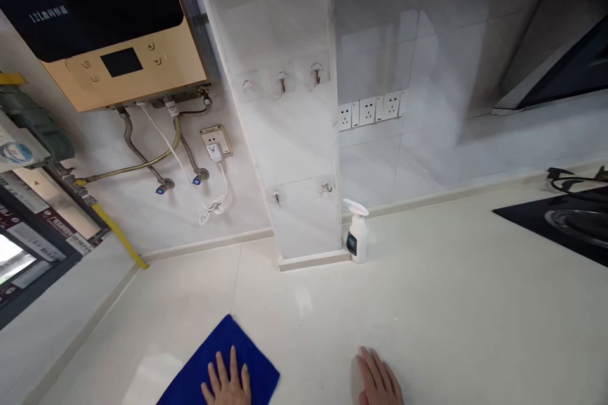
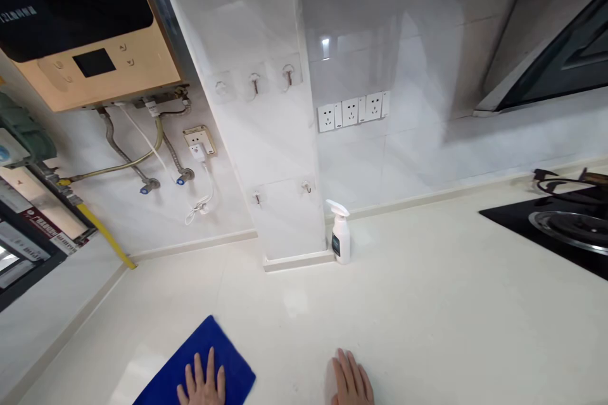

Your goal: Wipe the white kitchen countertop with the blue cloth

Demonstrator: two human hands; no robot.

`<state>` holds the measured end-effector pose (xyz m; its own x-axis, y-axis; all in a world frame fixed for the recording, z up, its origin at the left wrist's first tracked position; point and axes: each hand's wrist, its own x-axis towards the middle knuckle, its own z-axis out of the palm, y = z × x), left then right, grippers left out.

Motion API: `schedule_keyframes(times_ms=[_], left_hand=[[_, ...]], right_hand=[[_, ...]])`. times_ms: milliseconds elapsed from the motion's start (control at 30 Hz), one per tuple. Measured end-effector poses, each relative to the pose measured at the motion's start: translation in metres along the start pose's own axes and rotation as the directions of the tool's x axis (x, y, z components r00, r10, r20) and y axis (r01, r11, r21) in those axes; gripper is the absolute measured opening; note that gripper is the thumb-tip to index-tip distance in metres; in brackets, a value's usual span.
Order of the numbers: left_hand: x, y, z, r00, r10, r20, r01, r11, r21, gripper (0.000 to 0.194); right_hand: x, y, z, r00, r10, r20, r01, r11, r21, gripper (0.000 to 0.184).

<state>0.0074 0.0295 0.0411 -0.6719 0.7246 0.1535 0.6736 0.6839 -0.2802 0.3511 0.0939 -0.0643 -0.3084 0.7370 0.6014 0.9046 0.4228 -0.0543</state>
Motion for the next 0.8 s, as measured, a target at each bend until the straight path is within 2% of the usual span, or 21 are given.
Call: schedule_keyframes(times_ms=[100, 233, 433, 567, 633, 800], left_hand=[[-0.013, 0.022, -0.015, 0.992, 0.126, -0.011, -0.127, 0.991, -0.048, 0.051], [-0.029, 0.046, -0.018, 0.951, 0.308, -0.032, -0.307, 0.927, -0.214, 0.053], [-0.051, 0.06, -0.006, 0.819, 0.552, -0.155, -0.56, 0.712, -0.424, 0.06], [-0.055, 0.057, -0.005, 0.742, 0.652, -0.159, -0.64, 0.615, -0.462, 0.06], [-0.053, 0.056, -0.005, 0.732, 0.664, -0.153, -0.643, 0.601, -0.474, 0.059], [-0.043, 0.061, -0.002, 0.758, 0.636, -0.146, -0.608, 0.608, -0.51, 0.055]], right_hand=[[0.005, -0.003, -0.011, 1.0, -0.001, -0.006, 0.0, 1.0, -0.01, 0.072], [0.011, -0.004, -0.021, 0.999, -0.002, -0.042, 0.003, 1.0, 0.018, 0.066], [0.014, -0.005, -0.026, 0.998, -0.002, -0.064, 0.005, 0.999, 0.053, 0.071], [0.013, -0.005, -0.028, 0.999, -0.009, -0.043, 0.011, 1.0, 0.025, 0.071], [0.011, -0.005, -0.027, 1.0, -0.009, -0.017, 0.009, 1.0, 0.002, 0.072], [0.007, -0.003, -0.022, 0.999, 0.001, 0.05, 0.002, 0.999, -0.055, 0.076]])
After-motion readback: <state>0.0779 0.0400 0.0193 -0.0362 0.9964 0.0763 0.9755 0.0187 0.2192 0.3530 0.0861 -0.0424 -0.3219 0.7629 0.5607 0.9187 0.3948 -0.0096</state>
